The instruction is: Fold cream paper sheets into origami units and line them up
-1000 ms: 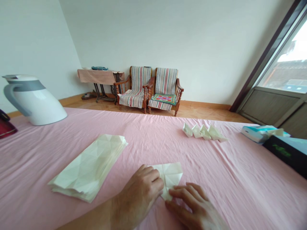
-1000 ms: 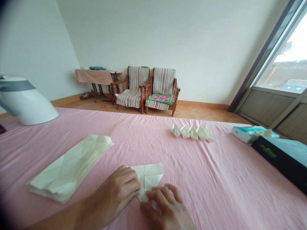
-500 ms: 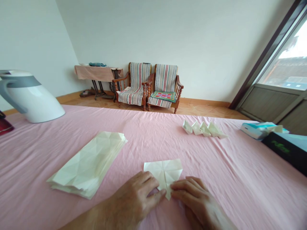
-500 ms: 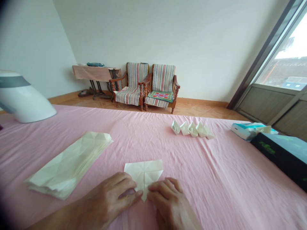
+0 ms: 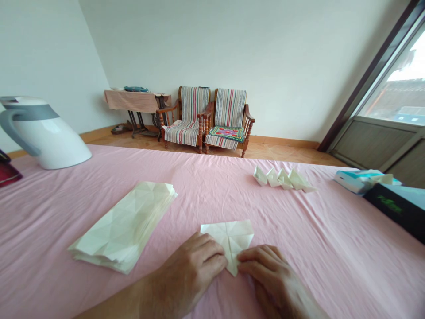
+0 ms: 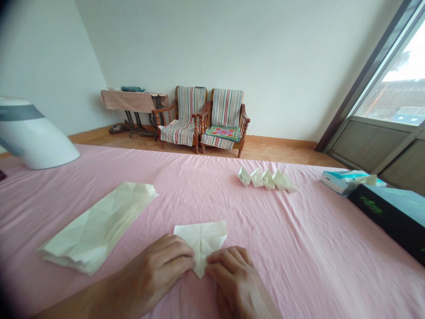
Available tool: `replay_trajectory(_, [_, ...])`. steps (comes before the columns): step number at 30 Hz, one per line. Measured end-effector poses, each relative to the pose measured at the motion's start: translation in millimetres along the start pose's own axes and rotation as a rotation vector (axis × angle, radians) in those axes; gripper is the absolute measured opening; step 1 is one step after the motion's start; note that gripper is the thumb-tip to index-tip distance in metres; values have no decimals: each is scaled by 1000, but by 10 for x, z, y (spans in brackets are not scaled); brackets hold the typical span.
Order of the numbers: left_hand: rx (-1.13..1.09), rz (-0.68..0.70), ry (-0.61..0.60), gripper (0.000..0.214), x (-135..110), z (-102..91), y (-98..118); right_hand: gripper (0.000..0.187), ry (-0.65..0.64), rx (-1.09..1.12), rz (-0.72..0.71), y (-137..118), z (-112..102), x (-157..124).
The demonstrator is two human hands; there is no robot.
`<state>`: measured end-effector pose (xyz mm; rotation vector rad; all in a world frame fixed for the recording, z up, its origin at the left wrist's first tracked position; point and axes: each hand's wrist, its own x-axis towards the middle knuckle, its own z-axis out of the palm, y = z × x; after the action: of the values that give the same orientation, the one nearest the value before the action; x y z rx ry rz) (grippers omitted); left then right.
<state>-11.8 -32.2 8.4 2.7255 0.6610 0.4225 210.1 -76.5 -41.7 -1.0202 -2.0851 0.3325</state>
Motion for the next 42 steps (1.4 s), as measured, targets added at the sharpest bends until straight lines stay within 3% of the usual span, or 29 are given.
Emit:
replay_trajectory(6, [-33,-30,79,8,131,68,-46,36,-71,-77,-41,-97,-86,83])
replay_trajectory(9, [-74,-62,100,9,169,67,-32,34,-43,-101,-52,-128,-112,111])
replay_trajectory(11, [-109,-120,125,8,179,70,-30,34,-25,-107,-58,-126,-107,106])
replay_trajectory(15, [-147,-281,180,33,194,80,-64,34,-45,-131,-55,-69,-27,40])
replay_trajectory(16, [-158,-313,186,37,199,81,-78,34,29,-129,-54,-47,6,17])
replay_trajectory(18, [-192,-368,180,39,210,78,-108,34,55,-142,-40,-2,74,-27])
replay_trajectory(23, [-254,-510,108,19,265,20,-165,30,36,-167,-26,42,138,-64])
replay_trajectory(25, [-257,-512,63,10,296,-11,-176,31,38,-140,-26,30,126,-54])
replay_trajectory(28, [-245,-494,29,15,333,-38,-180,30,56,-119,-38,7,103,-37])
replay_trajectory(42, [-184,-432,67,19,313,24,-199,34,-62,-298,-93,-70,-51,26])
